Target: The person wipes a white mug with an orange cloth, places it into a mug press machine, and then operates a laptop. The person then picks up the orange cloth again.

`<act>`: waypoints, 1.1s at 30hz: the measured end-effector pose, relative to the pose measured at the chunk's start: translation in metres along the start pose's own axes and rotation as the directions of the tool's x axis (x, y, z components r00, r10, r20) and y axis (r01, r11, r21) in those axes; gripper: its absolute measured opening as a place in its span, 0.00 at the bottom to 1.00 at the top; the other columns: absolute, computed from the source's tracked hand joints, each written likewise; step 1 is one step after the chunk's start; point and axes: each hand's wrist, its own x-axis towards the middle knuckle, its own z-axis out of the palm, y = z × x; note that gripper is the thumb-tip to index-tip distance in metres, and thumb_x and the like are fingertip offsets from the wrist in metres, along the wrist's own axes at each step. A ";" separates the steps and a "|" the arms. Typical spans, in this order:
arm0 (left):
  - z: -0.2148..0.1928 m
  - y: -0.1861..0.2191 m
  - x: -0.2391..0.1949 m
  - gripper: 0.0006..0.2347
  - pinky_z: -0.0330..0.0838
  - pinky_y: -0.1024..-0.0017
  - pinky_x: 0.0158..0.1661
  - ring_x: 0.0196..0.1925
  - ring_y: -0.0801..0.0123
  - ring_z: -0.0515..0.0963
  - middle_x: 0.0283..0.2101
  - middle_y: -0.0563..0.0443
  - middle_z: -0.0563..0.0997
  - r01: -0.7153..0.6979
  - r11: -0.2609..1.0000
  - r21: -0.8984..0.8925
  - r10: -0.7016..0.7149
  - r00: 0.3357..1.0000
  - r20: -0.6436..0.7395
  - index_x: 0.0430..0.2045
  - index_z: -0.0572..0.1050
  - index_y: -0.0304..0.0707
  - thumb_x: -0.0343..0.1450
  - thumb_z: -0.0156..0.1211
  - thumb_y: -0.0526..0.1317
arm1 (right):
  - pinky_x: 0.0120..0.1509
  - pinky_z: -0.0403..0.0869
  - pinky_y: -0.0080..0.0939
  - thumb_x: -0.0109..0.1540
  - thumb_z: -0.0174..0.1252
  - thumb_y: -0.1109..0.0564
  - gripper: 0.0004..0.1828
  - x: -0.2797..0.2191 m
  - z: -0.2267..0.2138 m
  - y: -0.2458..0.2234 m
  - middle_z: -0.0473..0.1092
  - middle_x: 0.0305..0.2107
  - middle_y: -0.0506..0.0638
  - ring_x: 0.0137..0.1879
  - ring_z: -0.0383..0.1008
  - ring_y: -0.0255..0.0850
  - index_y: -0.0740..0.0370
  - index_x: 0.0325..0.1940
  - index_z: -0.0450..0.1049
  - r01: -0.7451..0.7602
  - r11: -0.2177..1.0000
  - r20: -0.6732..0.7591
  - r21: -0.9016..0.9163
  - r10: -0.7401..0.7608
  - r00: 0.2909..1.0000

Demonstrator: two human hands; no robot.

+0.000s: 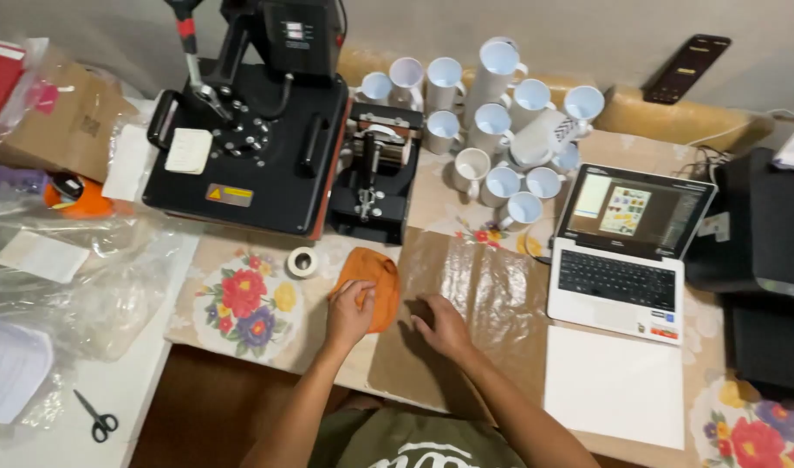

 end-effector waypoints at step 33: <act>0.064 0.017 0.343 0.22 0.70 0.77 0.21 0.15 0.70 0.75 0.17 0.51 0.73 0.436 0.641 -0.632 -0.418 0.889 0.189 0.23 0.78 0.38 0.82 0.60 0.55 | 0.58 0.79 0.58 0.64 0.66 0.46 0.28 0.092 0.053 -0.033 0.76 0.45 0.63 0.51 0.80 0.56 0.71 0.59 0.81 -0.456 0.332 0.104 0.826 0.705 0.701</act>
